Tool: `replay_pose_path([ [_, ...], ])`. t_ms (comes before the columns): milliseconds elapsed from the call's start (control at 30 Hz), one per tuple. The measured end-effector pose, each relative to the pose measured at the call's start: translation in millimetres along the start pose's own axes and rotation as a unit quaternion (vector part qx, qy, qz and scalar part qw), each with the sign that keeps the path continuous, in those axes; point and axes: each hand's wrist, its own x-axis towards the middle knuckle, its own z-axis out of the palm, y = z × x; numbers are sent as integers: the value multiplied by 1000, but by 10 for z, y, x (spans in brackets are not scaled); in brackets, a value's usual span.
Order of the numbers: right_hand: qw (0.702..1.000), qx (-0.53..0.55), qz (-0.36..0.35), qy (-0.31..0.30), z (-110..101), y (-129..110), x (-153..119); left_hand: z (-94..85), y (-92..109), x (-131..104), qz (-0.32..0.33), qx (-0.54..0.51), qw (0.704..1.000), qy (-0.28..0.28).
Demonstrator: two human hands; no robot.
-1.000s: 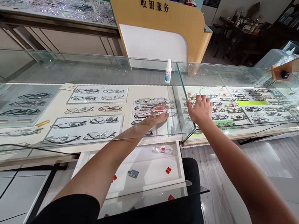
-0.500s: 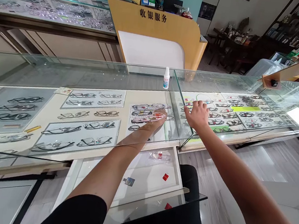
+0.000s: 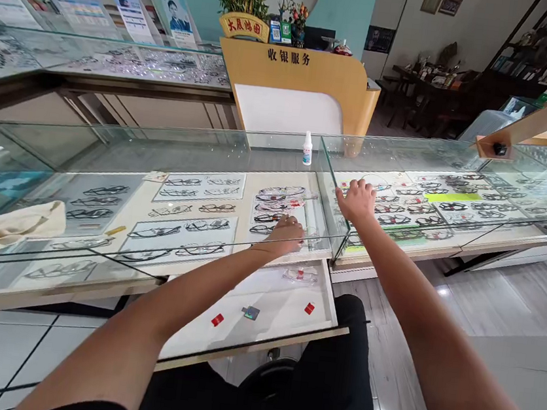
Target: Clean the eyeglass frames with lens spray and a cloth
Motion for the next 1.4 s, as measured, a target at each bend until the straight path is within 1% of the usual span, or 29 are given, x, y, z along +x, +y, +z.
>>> replay_pose_path([
  [100,1000,-2,-10,6,-23,-11,-48,-117,209,-399,10,-1,999,-36],
  [167,999,-7,-33,3,-40,-25,-101,-220,360,-694,28,-15,998,-61],
  [267,997,-8,-77,-24,-53,-38,-193,-439,599,-1124,62,-52,992,-98],
  [333,994,-5,-97,-54,-55,-36,-254,-642,754,-1364,87,-84,985,-120],
  [400,990,-5,-111,-89,-58,-30,-312,-884,881,-1529,102,-105,981,-129],
  [467,985,-9,-122,-119,-72,-26,-374,-1146,950,-1595,103,-108,981,-122],
  [500,983,-12,-127,-128,-84,-25,-410,-1276,952,-1585,100,-102,984,-111],
  [533,982,-15,-133,-134,-99,-24,-450,-1401,929,-1548,95,-90,987,-94],
  [600,980,-20,-141,-141,-131,-20,-539,-1630,806,-1397,83,-55,994,-53],
  [700,975,-24,-159,-153,-162,7,-670,-1904,467,-1034,54,13,998,3],
  [800,970,-25,-187,-154,-157,50,-755,-2078,59,-598,8,78,996,51],
  [867,969,-27,-196,-146,-144,71,-777,-2127,-183,-310,-20,110,991,69],
  [967,972,-30,-195,-128,-135,73,-781,-2092,-443,67,-58,144,986,68],
  [1033,974,-32,-192,-119,-138,62,-780,-2016,-549,260,-69,159,983,62],
  [1100,975,-33,-190,-114,-144,49,-781,-1921,-619,394,-67,165,982,56],
  [1233,975,-26,-192,-110,-146,34,-783,-1758,-726,519,-56,162,984,43],
  [1400,975,-21,-192,-111,-117,48,-776,-1668,-860,556,-61,152,986,31],
])
